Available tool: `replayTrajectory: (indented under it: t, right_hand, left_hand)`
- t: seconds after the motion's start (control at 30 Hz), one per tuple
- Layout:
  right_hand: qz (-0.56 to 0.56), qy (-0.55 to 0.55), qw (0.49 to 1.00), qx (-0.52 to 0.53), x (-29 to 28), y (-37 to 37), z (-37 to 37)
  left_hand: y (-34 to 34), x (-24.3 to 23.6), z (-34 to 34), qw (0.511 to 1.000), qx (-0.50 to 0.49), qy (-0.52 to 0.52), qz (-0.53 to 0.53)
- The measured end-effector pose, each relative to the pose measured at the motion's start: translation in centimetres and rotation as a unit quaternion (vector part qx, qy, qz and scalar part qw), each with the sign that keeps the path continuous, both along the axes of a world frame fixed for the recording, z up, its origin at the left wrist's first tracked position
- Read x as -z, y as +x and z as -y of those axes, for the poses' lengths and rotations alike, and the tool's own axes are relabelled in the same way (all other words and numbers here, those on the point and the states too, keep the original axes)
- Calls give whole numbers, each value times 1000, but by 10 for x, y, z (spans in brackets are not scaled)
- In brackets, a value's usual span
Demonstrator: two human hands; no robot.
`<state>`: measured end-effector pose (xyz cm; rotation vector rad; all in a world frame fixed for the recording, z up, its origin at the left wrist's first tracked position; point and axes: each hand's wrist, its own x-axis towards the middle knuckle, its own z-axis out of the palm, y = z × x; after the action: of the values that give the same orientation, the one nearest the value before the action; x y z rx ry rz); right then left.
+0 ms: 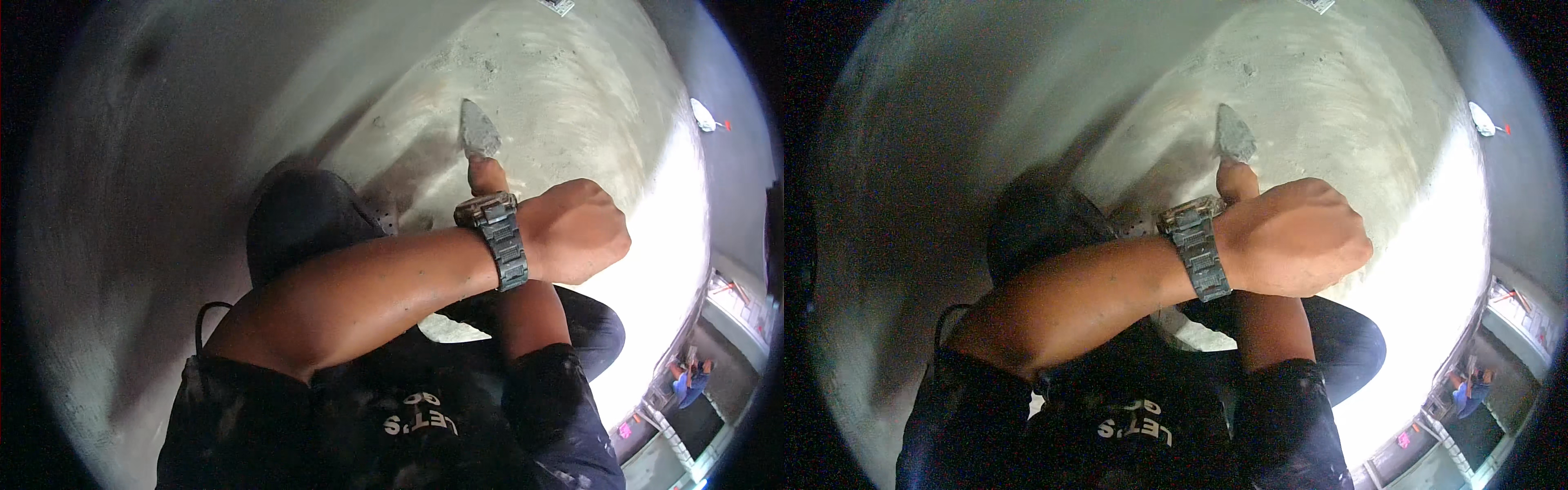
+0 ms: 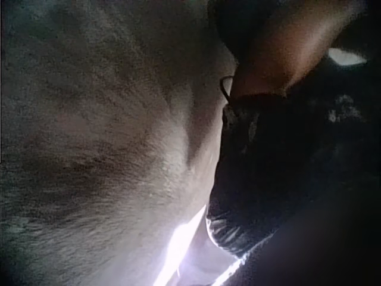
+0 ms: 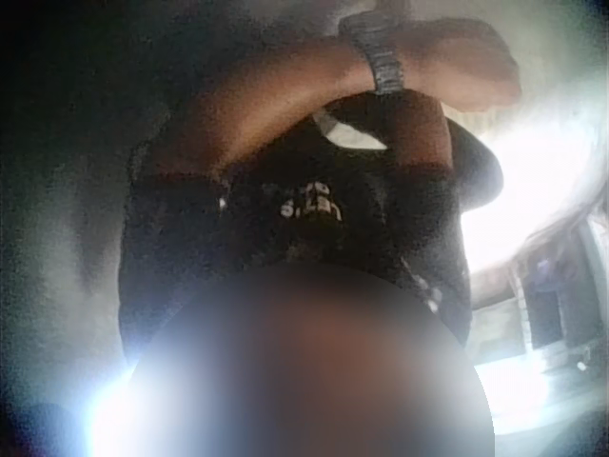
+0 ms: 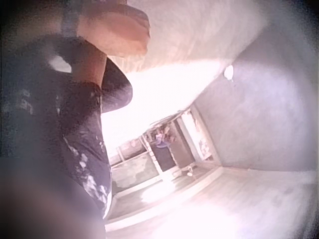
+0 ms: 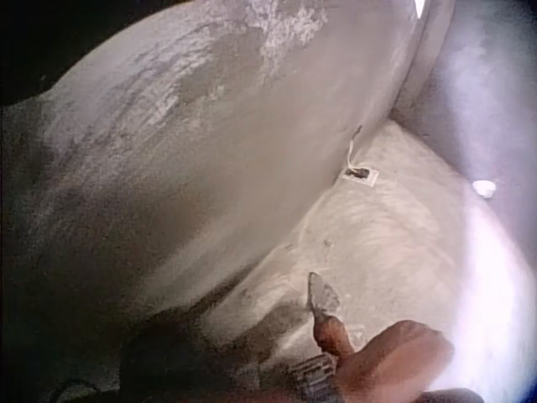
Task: The person smooths a wet compound onto the floor and wall corner using a trowel, repeatedly spreading and leveling the material with short, controlled strokes.
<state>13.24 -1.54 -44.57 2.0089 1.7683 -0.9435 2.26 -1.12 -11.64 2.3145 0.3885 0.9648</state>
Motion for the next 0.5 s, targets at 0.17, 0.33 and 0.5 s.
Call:
replayTrajectory:
  t: [0.17,0.33,0.5]
  right_hand:
    - [-27,-14,998,-54,-49,-105,12]
    - [-92,-3,995,26,-60,-75,-12]
    - [11,19,1000,19,-42,-2,-31]
  left_hand:
    - [-17,6,-8,999,-29,2,-29]
    - [-6,-3,-1,999,-23,24,8]
    - [-9,1,-2,998,-41,29,22]
